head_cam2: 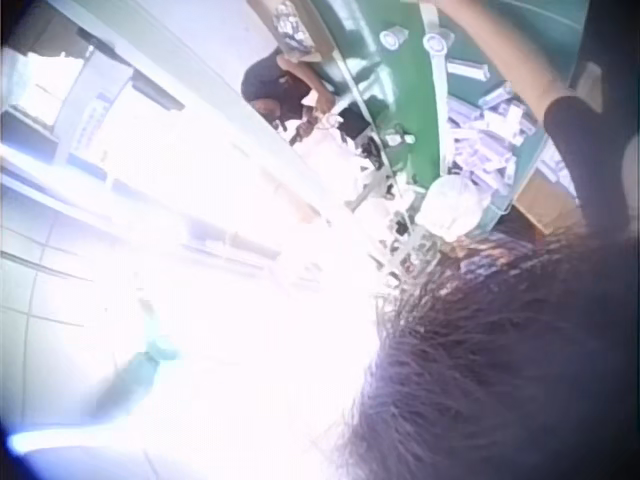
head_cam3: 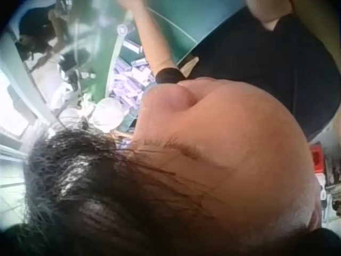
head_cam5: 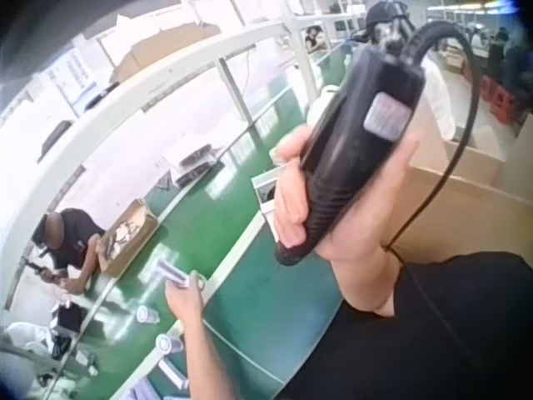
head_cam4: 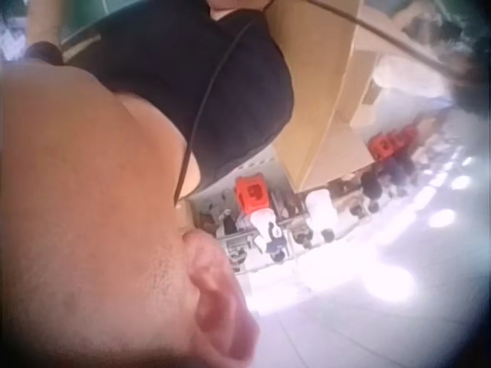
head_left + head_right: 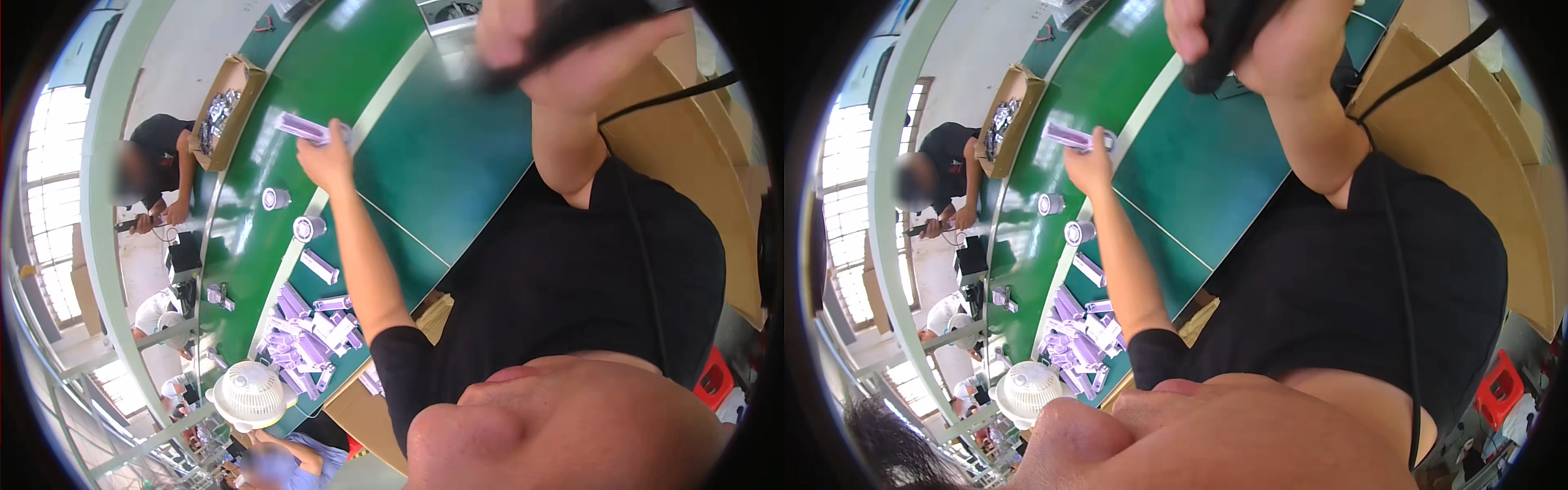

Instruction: Assembling components of a small handheld fan and securing them with an electric screwdriver.

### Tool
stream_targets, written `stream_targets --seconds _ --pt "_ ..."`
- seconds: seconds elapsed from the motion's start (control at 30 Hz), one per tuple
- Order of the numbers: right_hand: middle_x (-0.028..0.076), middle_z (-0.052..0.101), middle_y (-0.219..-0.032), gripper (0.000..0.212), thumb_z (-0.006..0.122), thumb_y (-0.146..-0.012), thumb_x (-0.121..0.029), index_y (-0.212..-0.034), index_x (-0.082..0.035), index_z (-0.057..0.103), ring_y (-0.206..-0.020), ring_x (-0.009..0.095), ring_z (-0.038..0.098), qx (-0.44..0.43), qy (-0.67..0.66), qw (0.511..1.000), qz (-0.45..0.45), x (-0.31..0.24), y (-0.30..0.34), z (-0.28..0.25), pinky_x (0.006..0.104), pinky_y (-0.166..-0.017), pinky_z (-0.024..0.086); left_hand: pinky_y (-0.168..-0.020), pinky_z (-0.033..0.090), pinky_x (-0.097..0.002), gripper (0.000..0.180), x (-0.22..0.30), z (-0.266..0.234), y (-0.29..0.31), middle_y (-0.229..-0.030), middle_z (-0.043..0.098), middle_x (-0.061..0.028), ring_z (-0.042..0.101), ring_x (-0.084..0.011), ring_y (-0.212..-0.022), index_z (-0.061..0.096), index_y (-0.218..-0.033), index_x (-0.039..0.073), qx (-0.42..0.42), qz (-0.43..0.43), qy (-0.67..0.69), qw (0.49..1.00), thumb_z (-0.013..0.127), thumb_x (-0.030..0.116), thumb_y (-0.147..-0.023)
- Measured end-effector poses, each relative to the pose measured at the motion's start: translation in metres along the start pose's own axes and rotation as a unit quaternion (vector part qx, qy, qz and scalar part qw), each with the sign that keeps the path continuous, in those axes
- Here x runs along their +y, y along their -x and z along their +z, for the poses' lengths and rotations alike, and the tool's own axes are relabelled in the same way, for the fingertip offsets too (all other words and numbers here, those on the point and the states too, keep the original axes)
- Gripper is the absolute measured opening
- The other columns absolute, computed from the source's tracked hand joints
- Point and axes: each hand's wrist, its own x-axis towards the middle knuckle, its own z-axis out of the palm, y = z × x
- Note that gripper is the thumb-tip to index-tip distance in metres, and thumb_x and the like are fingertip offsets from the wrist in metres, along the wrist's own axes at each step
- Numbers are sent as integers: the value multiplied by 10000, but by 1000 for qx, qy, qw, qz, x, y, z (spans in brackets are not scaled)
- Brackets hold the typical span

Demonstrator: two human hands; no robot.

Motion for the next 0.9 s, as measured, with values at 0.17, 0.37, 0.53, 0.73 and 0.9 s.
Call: stream_targets --seconds 0.17,0.37,0.53,0.73,0.9 --pt "92 665 -872 845 395 -1052 -682 -1280 103 608 -677 103 591 12 170 983 63 7 51 -5 247 -621 472 -1034 498 -497 807 -28 23 -101 -1239 684 -304 666 -457 -1142 646 -1173 -83 -37 -115 -158 980 791 614 -793" --pt "95 669 -947 850 455 -1026 -682 -1308 105 609 -730 102 594 78 318 935 137 1 93 -52 251 -684 496 -1091 472 -537 729 -66 6 -112 -1363 624 -305 589 -485 -1279 542 -1477 51 -40 -51 -227 972 578 563 -958" --pt "176 612 -1176 505 563 -1031 -316 -1325 95 553 -1046 215 589 143 350 926 13 -8 102 -74 341 -921 486 -1072 493 -540 661 -83 -57 -90 -1375 623 -255 607 -441 -1251 607 -1428 102 -137 -202 -398 884 663 391 -836" --pt "211 619 -1204 315 601 -905 -16 -1208 70 584 -1069 284 627 202 504 779 -314 22 105 -58 397 -950 510 -1006 532 -487 695 -111 -101 -74 -1337 654 -238 684 -404 -1126 609 -1406 72 -105 -57 -324 938 784 337 -788" --pt "130 682 -1129 281 756 -918 -147 -1160 -21 684 -1019 242 656 -26 462 849 255 35 150 -13 353 -894 535 -852 557 -348 830 6 -60 45 -1275 636 -184 679 -256 -1034 526 -1462 65 -122 -13 113 986 926 264 -762"
